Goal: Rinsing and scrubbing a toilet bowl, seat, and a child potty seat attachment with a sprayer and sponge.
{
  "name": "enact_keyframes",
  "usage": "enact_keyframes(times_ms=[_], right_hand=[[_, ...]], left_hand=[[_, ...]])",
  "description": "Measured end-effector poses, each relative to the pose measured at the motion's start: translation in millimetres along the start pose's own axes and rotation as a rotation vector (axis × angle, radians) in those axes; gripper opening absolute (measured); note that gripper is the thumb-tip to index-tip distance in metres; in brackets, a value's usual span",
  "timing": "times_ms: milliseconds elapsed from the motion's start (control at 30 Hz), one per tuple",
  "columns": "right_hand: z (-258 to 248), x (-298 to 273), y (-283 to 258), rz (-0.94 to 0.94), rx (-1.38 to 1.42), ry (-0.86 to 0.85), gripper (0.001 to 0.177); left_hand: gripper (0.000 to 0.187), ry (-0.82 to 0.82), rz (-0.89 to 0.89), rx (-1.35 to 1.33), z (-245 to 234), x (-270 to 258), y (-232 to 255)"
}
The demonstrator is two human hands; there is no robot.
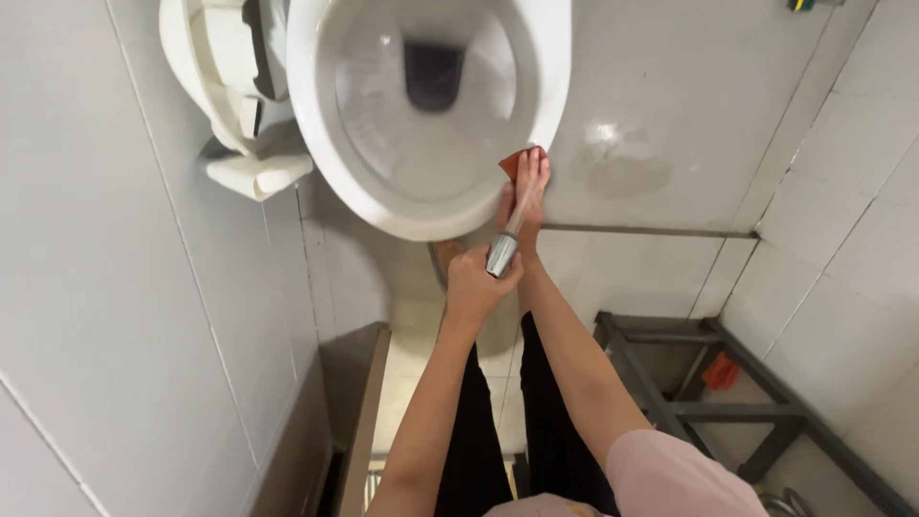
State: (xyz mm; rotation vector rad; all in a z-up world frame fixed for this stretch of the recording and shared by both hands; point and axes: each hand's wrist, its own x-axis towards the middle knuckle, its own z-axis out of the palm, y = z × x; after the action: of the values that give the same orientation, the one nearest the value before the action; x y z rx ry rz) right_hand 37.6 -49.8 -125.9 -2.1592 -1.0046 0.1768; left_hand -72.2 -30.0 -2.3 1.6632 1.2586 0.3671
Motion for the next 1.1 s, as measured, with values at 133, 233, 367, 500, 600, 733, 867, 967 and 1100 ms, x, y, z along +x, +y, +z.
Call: enact_keyframes(times_ms=[133,233,367,500,600,733,867,967,1100], right_hand=[[3,57,-8,0.17,0.149,0.136,0.058],[-4,81,5,0.496,0.336,0.161,0.051],[-3,109,30,0.515,0.418,0.078,0.047],[14,160,37,0.17,0.143,-0.021,0.047],[25,209,38,-0.04,-0.073,-0.136,0.055],[12,240,53,-0.27,-0.2,-0.337,0.062],[-17,239,35,-0.231,-0.232,-0.423,0.055],[-26,233,40,-0.087,-0.138,-0.328,0.027],[-42,224,66,0.181,-0.112,-0.085,0.023]], left_hand=[[0.038,-0.003,0.056,0.031,14,17,11],[0.034,-0.024,-0.063,-0.044,11,33,34],[0.025,0.063,0.019,-0.183,7,53,64],[0.028,0.033,-0.086,-0.136,19,60,62],[0.03,0.017,-0.157,-0.119,19,69,69],[0.027,0.014,-0.254,-0.183,11,75,83],[0.028,0.027,-0.296,-0.216,2,75,99],[0.027,0.062,-0.271,-0.224,-5,76,114],[0.024,0.011,-0.196,-0.223,-5,68,130]])
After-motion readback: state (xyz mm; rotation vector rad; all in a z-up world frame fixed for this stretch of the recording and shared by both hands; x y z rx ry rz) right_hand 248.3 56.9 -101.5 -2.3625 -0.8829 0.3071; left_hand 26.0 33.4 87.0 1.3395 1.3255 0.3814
